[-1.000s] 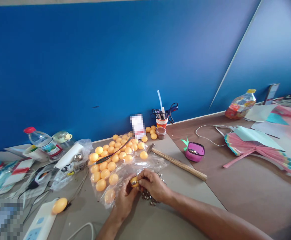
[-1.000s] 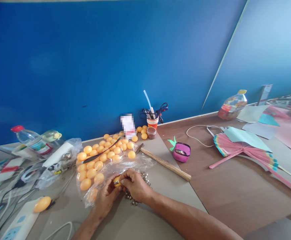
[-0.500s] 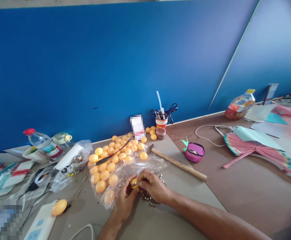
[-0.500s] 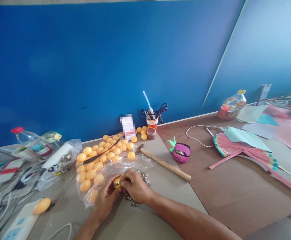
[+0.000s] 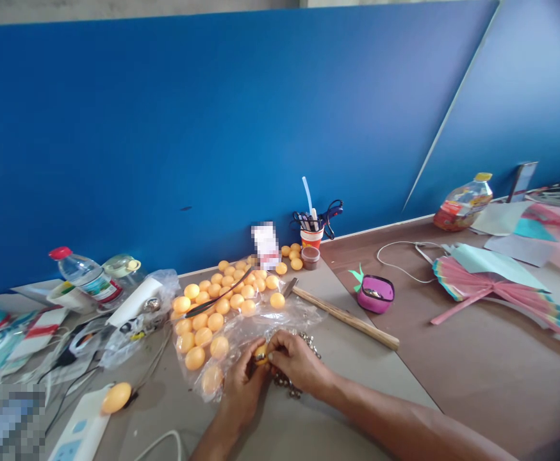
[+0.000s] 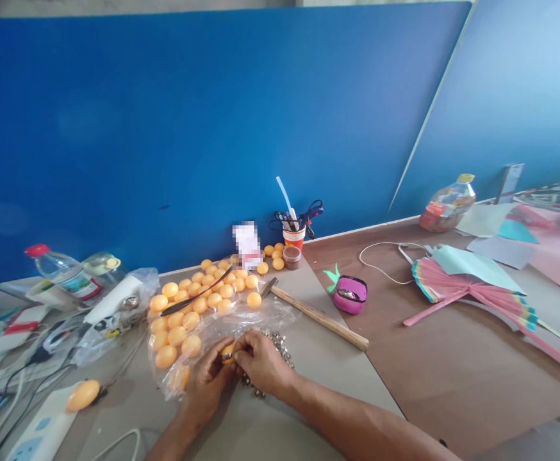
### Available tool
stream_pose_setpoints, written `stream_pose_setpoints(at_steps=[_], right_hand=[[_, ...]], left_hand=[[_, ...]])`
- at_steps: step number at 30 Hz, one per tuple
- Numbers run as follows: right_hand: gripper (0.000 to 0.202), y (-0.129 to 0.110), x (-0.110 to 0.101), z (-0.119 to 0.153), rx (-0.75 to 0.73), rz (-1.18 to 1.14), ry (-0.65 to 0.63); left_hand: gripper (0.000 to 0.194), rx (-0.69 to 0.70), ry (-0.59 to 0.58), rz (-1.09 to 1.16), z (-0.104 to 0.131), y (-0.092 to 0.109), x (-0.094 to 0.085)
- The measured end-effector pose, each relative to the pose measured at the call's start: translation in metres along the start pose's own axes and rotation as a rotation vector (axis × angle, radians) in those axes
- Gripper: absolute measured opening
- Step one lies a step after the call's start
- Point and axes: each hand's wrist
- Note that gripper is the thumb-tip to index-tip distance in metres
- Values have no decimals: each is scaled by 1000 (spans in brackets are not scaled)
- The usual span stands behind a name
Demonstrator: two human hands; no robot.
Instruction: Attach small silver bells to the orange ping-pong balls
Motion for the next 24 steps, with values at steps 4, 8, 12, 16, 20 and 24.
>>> stream_pose_setpoints(at_steps=[4, 8, 12, 16, 20, 24], right_hand=[[7, 0, 1, 0, 40, -8, 11], [8, 1, 2, 1, 26, 19, 24], [10, 2, 4, 2, 8, 30, 44], [13, 1, 7, 1, 48, -1, 71], [11, -3, 6, -2, 77, -43, 49], [6, -9, -9, -7, -18, -31, 16]], left_hand=[[37, 23, 9, -54, 2, 3, 0], [38, 1, 4, -53, 2, 3, 1], [37, 16, 16, -67, 3, 6, 2], [34, 49, 4, -73, 3, 9, 1], [38, 10, 11, -20, 1, 6, 2], [48, -30, 2, 157, -1, 6, 5]])
Point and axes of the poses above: each hand's wrist, its own z-axis away from the middle knuckle, its own x-axis out of the palm, y = z × x, and after that the axes turned 4 degrees about -y, right-handed
